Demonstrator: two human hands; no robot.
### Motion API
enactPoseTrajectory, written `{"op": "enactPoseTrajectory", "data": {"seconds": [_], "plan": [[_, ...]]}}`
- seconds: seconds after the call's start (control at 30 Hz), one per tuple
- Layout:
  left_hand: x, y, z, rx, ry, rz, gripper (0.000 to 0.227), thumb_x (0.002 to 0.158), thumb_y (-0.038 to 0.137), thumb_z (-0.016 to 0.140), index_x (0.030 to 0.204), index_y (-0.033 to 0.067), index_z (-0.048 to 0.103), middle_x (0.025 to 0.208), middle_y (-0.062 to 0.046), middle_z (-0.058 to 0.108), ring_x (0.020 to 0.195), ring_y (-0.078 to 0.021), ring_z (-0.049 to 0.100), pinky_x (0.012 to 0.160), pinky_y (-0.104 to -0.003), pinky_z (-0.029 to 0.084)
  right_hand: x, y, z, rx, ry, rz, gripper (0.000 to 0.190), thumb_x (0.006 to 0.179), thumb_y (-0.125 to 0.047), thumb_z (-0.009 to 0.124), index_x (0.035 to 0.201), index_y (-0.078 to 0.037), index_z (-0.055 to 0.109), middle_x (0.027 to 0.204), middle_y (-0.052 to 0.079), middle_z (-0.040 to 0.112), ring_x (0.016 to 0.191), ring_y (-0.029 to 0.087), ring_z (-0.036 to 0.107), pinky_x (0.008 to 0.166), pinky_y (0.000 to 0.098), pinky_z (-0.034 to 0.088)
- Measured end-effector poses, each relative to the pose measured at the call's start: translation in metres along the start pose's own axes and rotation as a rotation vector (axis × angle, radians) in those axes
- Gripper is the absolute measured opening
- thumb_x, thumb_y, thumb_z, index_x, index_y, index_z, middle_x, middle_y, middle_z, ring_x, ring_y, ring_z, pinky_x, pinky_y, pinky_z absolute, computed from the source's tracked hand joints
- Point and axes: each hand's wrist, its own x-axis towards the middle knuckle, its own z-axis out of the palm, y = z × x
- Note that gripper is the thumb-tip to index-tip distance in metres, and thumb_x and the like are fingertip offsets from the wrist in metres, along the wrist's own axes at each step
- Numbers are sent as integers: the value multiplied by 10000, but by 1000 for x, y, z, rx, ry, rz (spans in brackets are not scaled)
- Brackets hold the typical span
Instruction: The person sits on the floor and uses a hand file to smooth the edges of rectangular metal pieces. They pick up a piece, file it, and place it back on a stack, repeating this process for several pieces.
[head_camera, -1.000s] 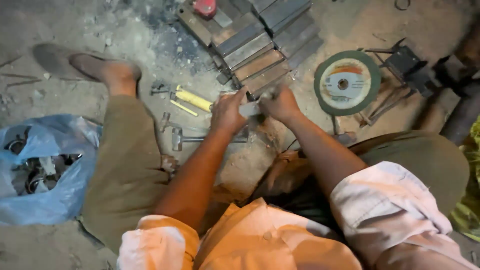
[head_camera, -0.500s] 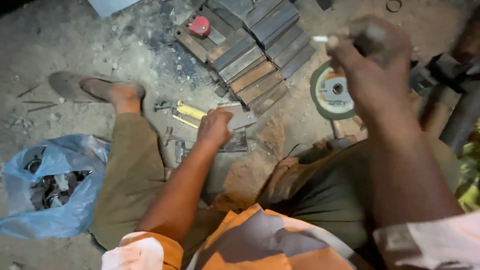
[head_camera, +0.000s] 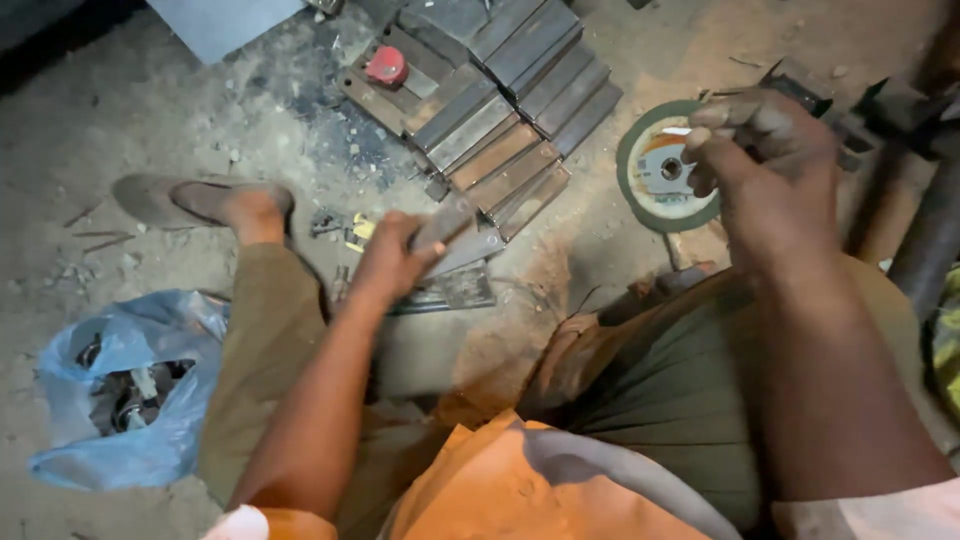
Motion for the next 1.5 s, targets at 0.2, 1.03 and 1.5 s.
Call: {"op": "enactPoseTrajectory", "data": {"seconds": [0.2, 1.03, 1.5], "plan": [[-23, -21, 39, -380, -57, -138, 414, 964, 298, 690, 1220, -19, 616, 1008, -129, 634, 941, -260, 619, 848, -378, 510, -10, -1, 4, -119, -93, -79, 221, 950, 68, 605, 1140, -9, 688, 929, 20, 644, 783, 89, 602, 691, 246, 492], [18, 22, 20, 198, -272, -214, 637, 711, 118, 836, 1270, 56, 537, 1049, -283, 695, 1054, -474, 648, 850, -512, 521, -18, -31, -9, -56, -6, -92, 134, 1030, -1, 638, 1150, -2, 698, 1022, 72, 707, 862, 112, 671, 773, 266, 589], [124, 32, 54, 144, -26, -165, 605, 651, 134, 916, 1111, 3, 545, 1030, -274, 700, 1011, -480, 665, 842, -506, 528, -22, -29, -14, -64, -57, -40, 183, 1021, 26, 631, 1193, -6, 682, 955, 60, 680, 827, 81, 632, 698, 237, 504]]}}
